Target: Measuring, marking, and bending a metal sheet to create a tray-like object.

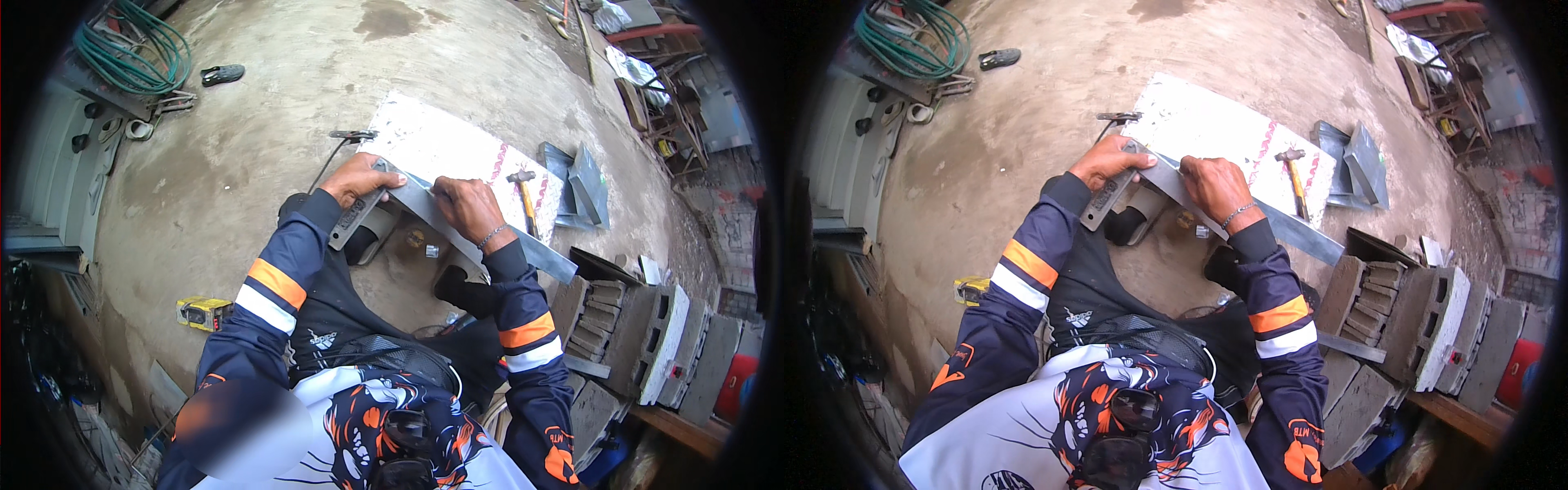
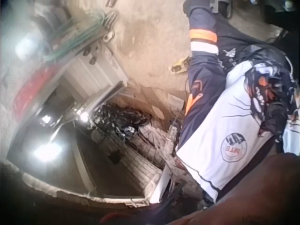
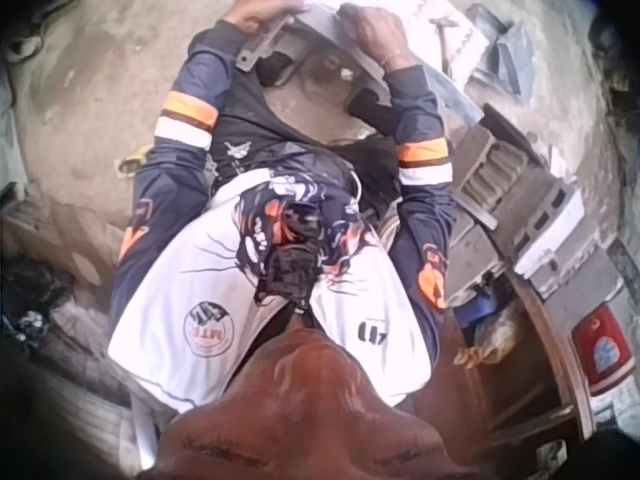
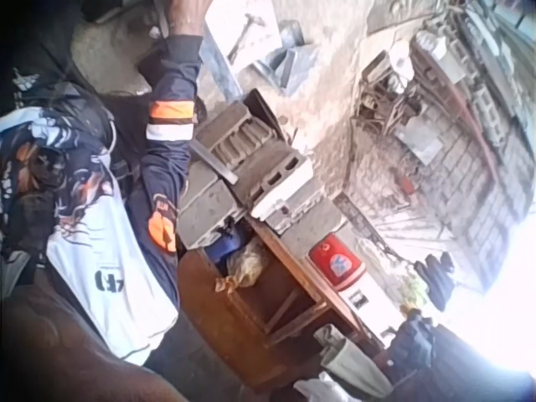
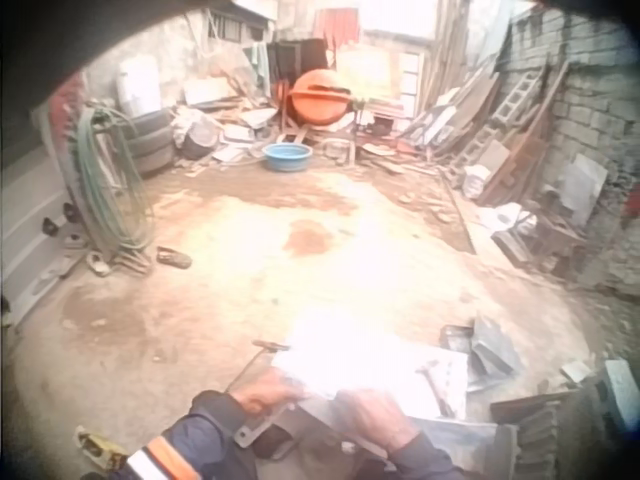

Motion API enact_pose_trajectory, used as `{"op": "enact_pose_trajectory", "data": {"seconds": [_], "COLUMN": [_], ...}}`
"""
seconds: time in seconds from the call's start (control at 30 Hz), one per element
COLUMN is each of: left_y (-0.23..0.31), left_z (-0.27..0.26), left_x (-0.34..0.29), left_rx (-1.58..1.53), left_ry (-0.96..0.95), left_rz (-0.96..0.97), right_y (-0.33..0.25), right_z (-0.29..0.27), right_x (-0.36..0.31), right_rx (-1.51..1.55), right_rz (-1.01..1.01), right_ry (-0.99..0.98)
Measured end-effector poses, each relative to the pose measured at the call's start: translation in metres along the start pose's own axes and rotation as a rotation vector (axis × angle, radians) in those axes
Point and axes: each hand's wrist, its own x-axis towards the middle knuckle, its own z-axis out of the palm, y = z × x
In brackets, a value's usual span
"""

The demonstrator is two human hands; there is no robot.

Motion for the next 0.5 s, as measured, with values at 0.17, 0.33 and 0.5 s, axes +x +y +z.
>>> {"op": "enact_pose_trajectory", "data": {"seconds": [0.17, 0.33, 0.5], "left_y": [0.002, -0.001, -0.004], "left_z": [0.001, -0.003, 0.002], "left_x": [-0.001, 0.000, 0.003], "left_rx": [0.015, 0.029, 0.043], "left_ry": [0.010, -0.017, -0.040], "left_rz": [-0.016, 0.020, 0.043], "right_y": [0.020, 0.033, 0.062], "right_z": [-0.005, -0.015, -0.034], "right_x": [-0.044, -0.092, -0.145], "right_rx": [-0.036, -0.073, -0.310], "right_rz": [0.025, 0.078, 0.199], "right_ry": [0.014, -0.007, -0.211]}}
